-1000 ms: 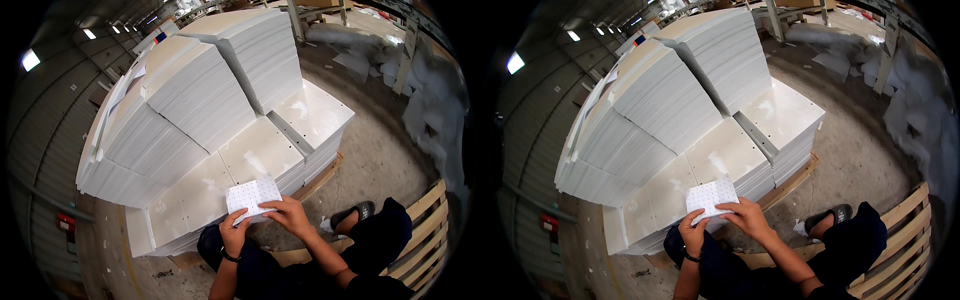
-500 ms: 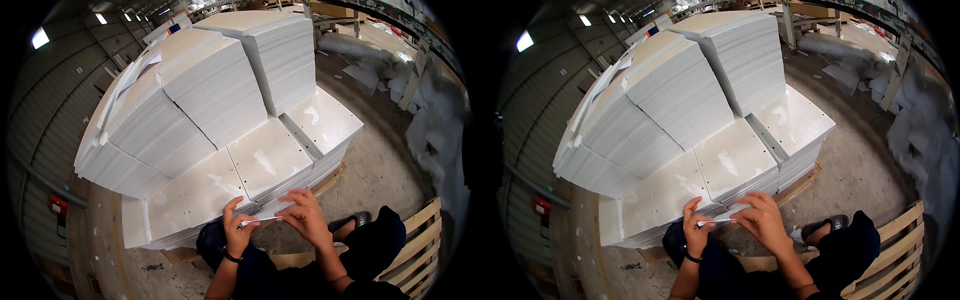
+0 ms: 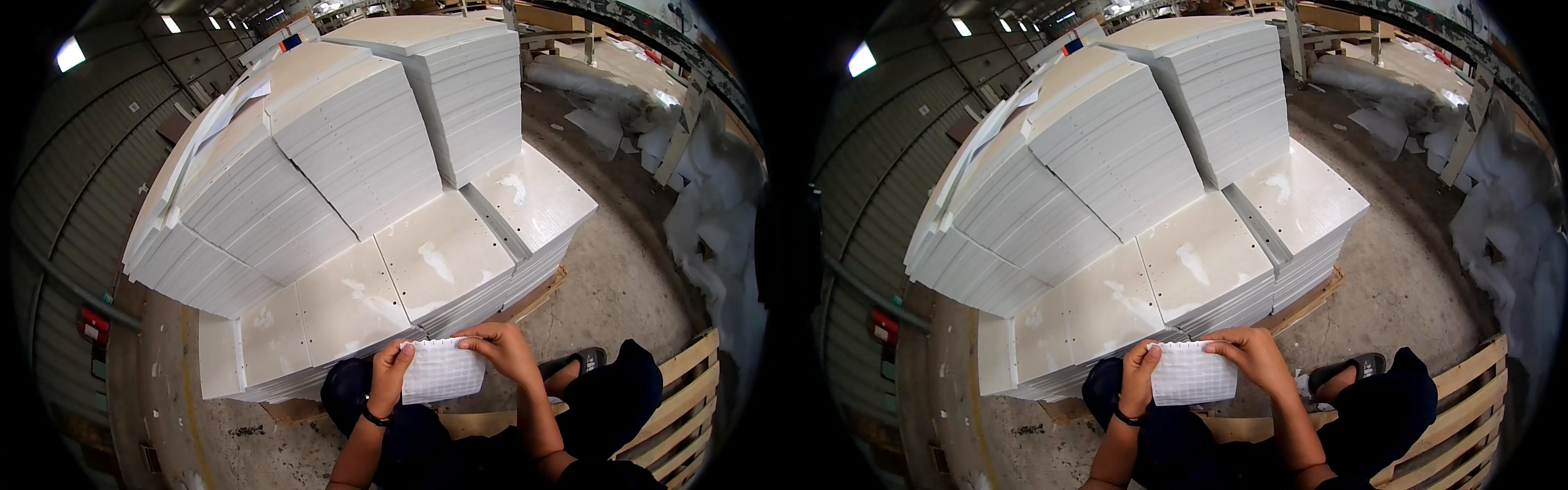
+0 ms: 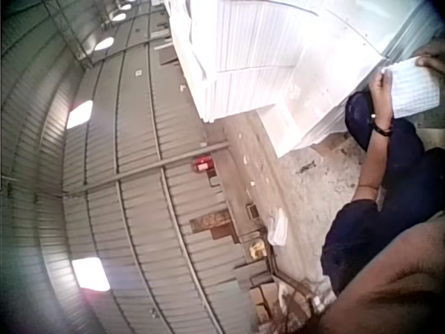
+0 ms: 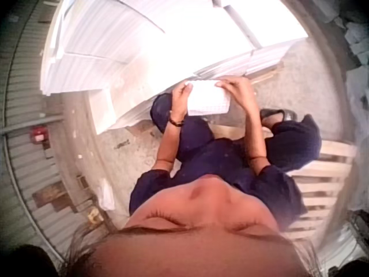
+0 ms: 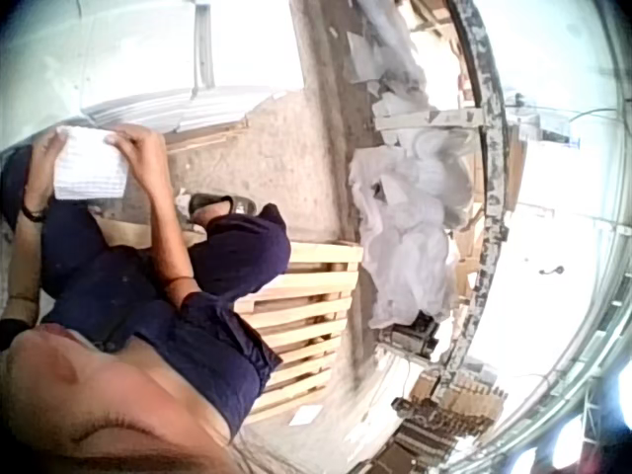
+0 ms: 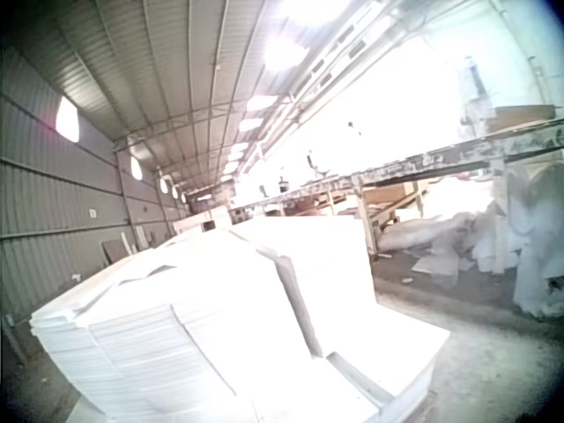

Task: The person labels white furniture panels by hand using a sheet of stickers, applying one sticker to the side of each panel in a large stack on a wooden pallet.

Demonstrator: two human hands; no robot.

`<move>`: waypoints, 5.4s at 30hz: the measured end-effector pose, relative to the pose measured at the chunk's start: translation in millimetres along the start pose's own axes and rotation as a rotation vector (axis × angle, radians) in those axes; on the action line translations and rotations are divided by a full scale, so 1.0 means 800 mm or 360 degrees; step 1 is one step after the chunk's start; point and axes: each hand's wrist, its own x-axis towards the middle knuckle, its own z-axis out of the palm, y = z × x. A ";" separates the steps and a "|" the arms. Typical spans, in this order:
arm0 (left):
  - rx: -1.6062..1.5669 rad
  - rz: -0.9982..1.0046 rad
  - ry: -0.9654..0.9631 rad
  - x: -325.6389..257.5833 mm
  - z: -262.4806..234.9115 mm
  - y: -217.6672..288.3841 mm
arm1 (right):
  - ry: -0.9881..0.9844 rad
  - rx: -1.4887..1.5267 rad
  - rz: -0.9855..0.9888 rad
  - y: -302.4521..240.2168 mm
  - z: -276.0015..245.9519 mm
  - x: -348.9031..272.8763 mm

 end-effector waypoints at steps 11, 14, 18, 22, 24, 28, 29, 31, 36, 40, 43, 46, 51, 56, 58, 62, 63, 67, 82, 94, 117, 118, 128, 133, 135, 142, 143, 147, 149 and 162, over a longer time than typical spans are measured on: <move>0.0332 -0.0275 -0.0190 0.000 0.004 -0.013 | 0.0291 -0.0742 -0.0602 -0.001 0.027 -0.002; 0.0478 -0.0270 -0.0286 0.001 0.002 -0.014 | 0.0128 -0.0539 -0.0650 -0.001 0.048 -0.004; 0.0624 -0.0179 -0.0343 0.004 0.001 -0.020 | 0.0090 -0.0487 -0.0584 0.005 0.048 -0.003; 0.0660 -0.0421 -0.0528 0.002 0.002 -0.010 | 0.0092 -0.0482 -0.0583 0.004 0.041 -0.003; 0.0705 -0.0299 -0.0468 0.001 0.006 -0.007 | 0.0053 -0.0467 -0.0575 0.005 0.039 -0.003; 0.0820 -0.0276 -0.0533 0.001 0.001 -0.013 | -0.0007 -0.0378 -0.0577 0.009 0.038 -0.004; 0.0839 -0.0282 -0.0561 0.001 0.004 -0.010 | -0.0030 -0.0369 -0.0587 0.010 0.037 -0.005; 0.0857 -0.0290 -0.0596 0.002 0.005 -0.011 | -0.0078 -0.0353 -0.0532 0.011 0.034 -0.005; 0.0700 -0.0470 -0.0500 0.001 0.008 -0.012 | -0.0106 -0.0346 -0.0537 0.017 0.037 -0.004; 0.0537 -0.0552 -0.0372 0.003 -0.003 -0.024 | -0.0019 -0.0470 -0.0648 0.022 0.050 -0.005; 0.0437 -0.0598 -0.0289 0.005 0.000 -0.021 | 0.0028 -0.0481 -0.0674 0.035 0.052 -0.003; 0.0466 -0.0642 -0.0291 0.009 -0.016 -0.042 | 0.0066 -0.0458 -0.0659 0.046 0.057 -0.003; 0.0385 -0.0728 -0.0325 0.016 -0.011 -0.045 | 0.0196 -0.0388 -0.0594 0.061 0.063 -0.006; 0.0512 -0.0700 -0.0260 0.018 0.003 -0.039 | 0.0156 -0.0303 -0.0524 0.075 0.063 -0.006; 0.0574 -0.0708 -0.0252 0.021 0.012 -0.031 | 0.0121 -0.0266 -0.0486 0.081 0.060 -0.004; 0.0535 -0.0618 -0.0200 0.026 -0.009 -0.054 | -0.0014 -0.0024 -0.0528 0.090 0.059 0.004; 0.0549 -0.0661 -0.0181 0.028 -0.010 -0.055 | -0.0042 0.0062 -0.0552 0.093 0.058 0.007; 0.0606 -0.0687 -0.0146 0.031 0.000 -0.053 | -0.0227 0.0583 -0.0226 0.127 0.026 0.029; 0.0943 -0.0681 -0.0181 0.038 -0.004 -0.068 | 0.0320 0.0618 0.0360 0.398 0.063 0.024; 0.1172 -0.0688 -0.0191 0.044 0.000 -0.074 | 0.1003 0.0017 0.0264 0.371 0.078 0.042; 0.1214 -0.0570 -0.0211 0.041 -0.001 -0.078 | 0.1318 -0.0406 -0.0019 0.375 0.068 0.042; 0.1241 -0.0567 -0.0225 0.041 0.001 -0.076 | 0.1324 -0.0410 -0.0017 0.374 0.075 0.040; 0.1366 -0.0584 -0.0349 0.042 0.005 -0.074 | 0.1165 -0.0167 -0.0063 0.388 0.101 0.046; 0.1389 -0.0569 -0.0393 0.039 0.018 -0.068 | 0.1148 -0.0248 -0.0093 0.389 0.093 0.046; 0.1373 -0.0581 -0.0369 0.039 0.024 -0.065 | 0.1179 -0.0344 -0.0059 0.389 0.081 0.048; 0.1445 -0.0356 -0.0419 0.039 0.029 -0.057 | 0.1282 -0.0452 0.0027 0.358 0.048 0.045; 0.1414 -0.0335 -0.0403 0.038 0.028 -0.055 | 0.1443 -0.0387 0.0091 0.344 0.040 0.050; 0.1326 -0.0255 -0.0454 0.031 0.017 -0.056 | 0.1719 -0.0143 -0.0074 0.263 0.011 0.063; 0.1008 -0.0500 -0.0409 0.027 0.020 -0.045 | 0.1646 0.0054 -0.0259 0.187 0.007 0.058; -0.0363 -0.0276 -0.0685 -0.040 -0.032 0.016 | 0.0235 0.0323 -0.0563 -0.014 0.088 -0.046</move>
